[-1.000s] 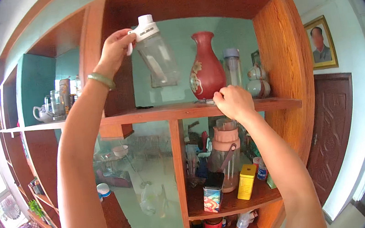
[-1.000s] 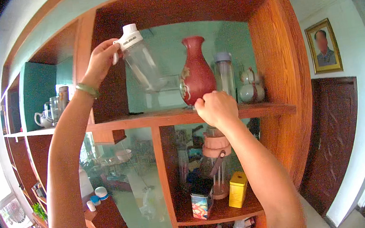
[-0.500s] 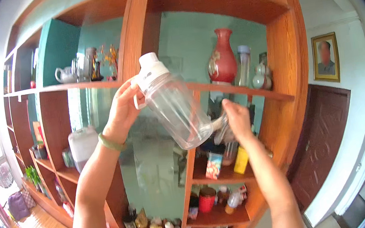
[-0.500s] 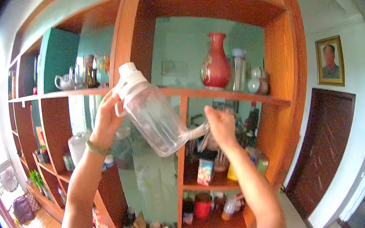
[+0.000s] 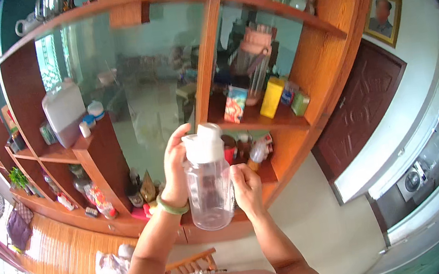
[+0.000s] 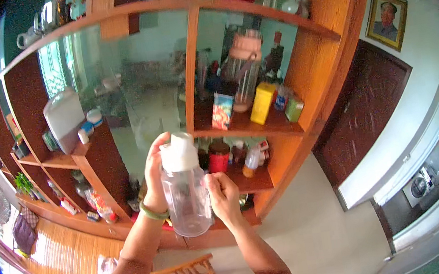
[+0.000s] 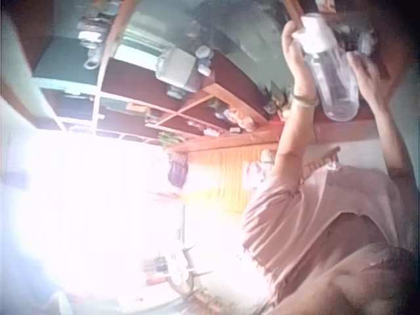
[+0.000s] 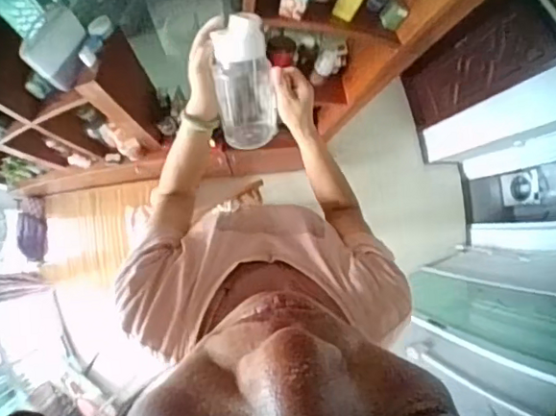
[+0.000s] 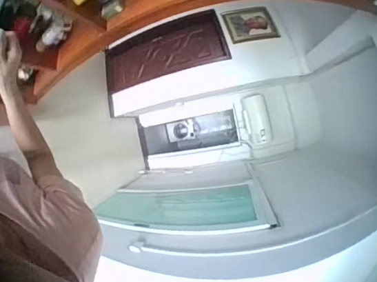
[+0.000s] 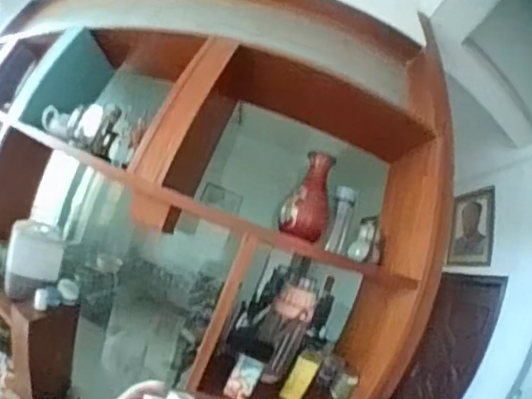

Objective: Wipe and clean various household objects from a shelf.

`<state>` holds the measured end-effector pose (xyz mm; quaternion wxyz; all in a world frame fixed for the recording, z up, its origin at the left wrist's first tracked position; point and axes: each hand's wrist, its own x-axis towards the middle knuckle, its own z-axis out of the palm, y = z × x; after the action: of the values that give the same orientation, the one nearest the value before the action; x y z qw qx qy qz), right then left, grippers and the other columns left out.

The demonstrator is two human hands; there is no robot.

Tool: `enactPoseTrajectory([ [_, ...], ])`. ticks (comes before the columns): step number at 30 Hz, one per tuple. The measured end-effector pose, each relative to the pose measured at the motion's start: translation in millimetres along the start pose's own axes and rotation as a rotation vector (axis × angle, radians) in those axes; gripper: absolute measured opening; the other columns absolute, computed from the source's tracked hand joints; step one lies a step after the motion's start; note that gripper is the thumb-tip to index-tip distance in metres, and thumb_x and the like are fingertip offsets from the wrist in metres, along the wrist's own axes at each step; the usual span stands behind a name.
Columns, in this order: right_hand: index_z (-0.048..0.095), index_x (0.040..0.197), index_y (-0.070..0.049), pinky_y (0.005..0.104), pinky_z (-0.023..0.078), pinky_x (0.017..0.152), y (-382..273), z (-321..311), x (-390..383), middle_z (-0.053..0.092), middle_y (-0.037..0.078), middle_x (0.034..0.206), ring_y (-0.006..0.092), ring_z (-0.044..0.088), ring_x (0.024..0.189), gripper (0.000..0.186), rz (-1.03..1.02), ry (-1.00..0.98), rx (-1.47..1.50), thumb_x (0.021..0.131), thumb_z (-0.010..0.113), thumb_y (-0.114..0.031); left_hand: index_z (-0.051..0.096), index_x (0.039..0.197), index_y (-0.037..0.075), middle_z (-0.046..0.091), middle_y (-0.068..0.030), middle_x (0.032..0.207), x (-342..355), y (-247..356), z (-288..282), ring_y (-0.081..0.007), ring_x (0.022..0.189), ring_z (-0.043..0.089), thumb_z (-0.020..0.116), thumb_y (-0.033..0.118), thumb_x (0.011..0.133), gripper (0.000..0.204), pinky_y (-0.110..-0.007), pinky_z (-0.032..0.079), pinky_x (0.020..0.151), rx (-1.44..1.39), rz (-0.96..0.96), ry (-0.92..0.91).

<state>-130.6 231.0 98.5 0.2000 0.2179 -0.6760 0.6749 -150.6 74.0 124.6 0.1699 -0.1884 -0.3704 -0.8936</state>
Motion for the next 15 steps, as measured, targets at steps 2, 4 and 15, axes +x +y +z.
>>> enactPoseTrajectory([
  [2,0.057,0.093,-0.001,0.0183,0.032,0.055,10.8,-12.6,-20.8,0.045,-0.004,0.066,0.0047,0.035,0.057,0.029,0.076,-0.036,0.037,0.085,0.057,-0.029,0.040,0.123,0.003,0.056,-0.0084,0.100,-14.4,-11.0,-5.5,-0.0125,0.090,0.054,0.044,0.008,0.081,0.042,-0.025,0.045,0.077,-0.003,-0.018,-0.072],
  [4,0.049,0.109,-0.001,0.0269,0.042,0.072,15.3,-27.3,-36.8,0.055,0.008,0.097,0.0129,0.052,0.080,0.052,0.118,-0.221,0.066,0.076,0.065,-0.037,0.039,0.124,0.003,0.056,-0.0089,0.101,-23.9,-22.0,-11.6,-0.0138,0.091,0.054,0.047,0.006,0.081,0.045,-0.026,0.045,0.079,-0.037,-0.029,-0.120],
  [15,0.046,0.109,0.002,0.0286,0.044,0.077,12.6,-38.8,-53.8,0.052,0.007,0.099,0.0139,0.051,0.091,0.064,0.193,-0.256,0.087,0.060,0.078,-0.025,0.013,0.136,0.003,0.035,-0.0173,0.129,-35.6,-25.8,-20.3,-0.0229,0.118,0.038,0.071,0.039,0.068,0.097,-0.037,0.031,0.097,0.153,-0.428,-0.475],
])
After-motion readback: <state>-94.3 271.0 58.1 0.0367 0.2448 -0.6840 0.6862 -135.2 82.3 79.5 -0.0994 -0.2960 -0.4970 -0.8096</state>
